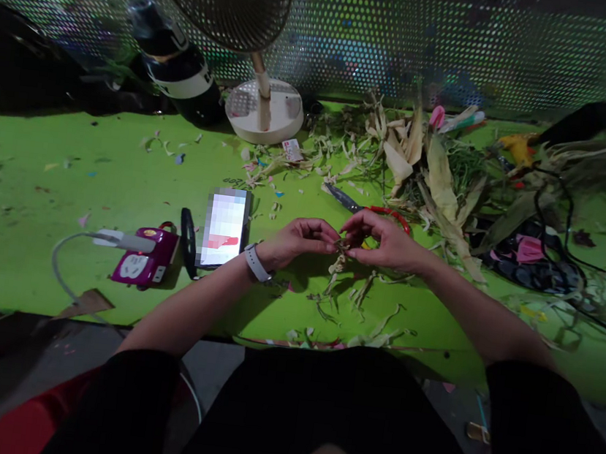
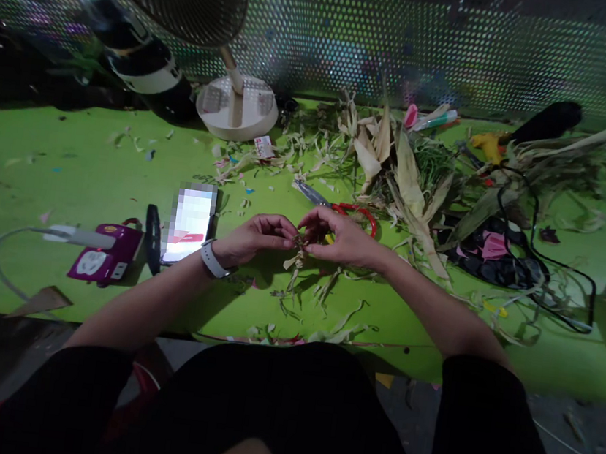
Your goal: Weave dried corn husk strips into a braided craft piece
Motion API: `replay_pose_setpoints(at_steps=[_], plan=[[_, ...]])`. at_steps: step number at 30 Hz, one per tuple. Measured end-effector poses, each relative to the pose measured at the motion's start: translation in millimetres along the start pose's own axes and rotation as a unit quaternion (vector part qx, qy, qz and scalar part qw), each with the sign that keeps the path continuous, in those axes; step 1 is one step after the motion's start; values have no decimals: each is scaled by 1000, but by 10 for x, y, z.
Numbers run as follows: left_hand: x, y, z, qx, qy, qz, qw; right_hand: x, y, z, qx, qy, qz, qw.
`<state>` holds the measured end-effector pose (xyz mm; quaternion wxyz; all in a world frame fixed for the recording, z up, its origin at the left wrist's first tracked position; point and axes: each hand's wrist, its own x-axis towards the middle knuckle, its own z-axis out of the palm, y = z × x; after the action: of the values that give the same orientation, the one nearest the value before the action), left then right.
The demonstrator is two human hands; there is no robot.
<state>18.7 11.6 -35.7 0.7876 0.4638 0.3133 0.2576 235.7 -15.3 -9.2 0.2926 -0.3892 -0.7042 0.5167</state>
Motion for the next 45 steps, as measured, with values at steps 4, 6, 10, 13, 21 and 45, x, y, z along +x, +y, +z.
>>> replay_pose_setpoints(at_steps=[4, 6, 10, 13, 21, 45], plan=[[-18, 46, -13, 117, 0, 52, 992, -1, 10, 13, -6, 11, -1, 1000], [-41, 51, 10, 214, 25, 112, 970, -7, 11, 21, -14, 17, -6, 1000], [-82, -6, 84, 424, 129, 270, 855, -32, -30, 39, -32, 27, -13, 999], [-82, -67, 114, 509, 178, 361, 761, -24, -61, 54, 25, 65, 29, 997], [-38, -146, 122, 554, 179, 461, 670, 95, 92, 69, 210, 56, 186, 958], [-35, -170, 125, 548, 176, 487, 657, 109, 51, 192, 263, 57, 210, 940]])
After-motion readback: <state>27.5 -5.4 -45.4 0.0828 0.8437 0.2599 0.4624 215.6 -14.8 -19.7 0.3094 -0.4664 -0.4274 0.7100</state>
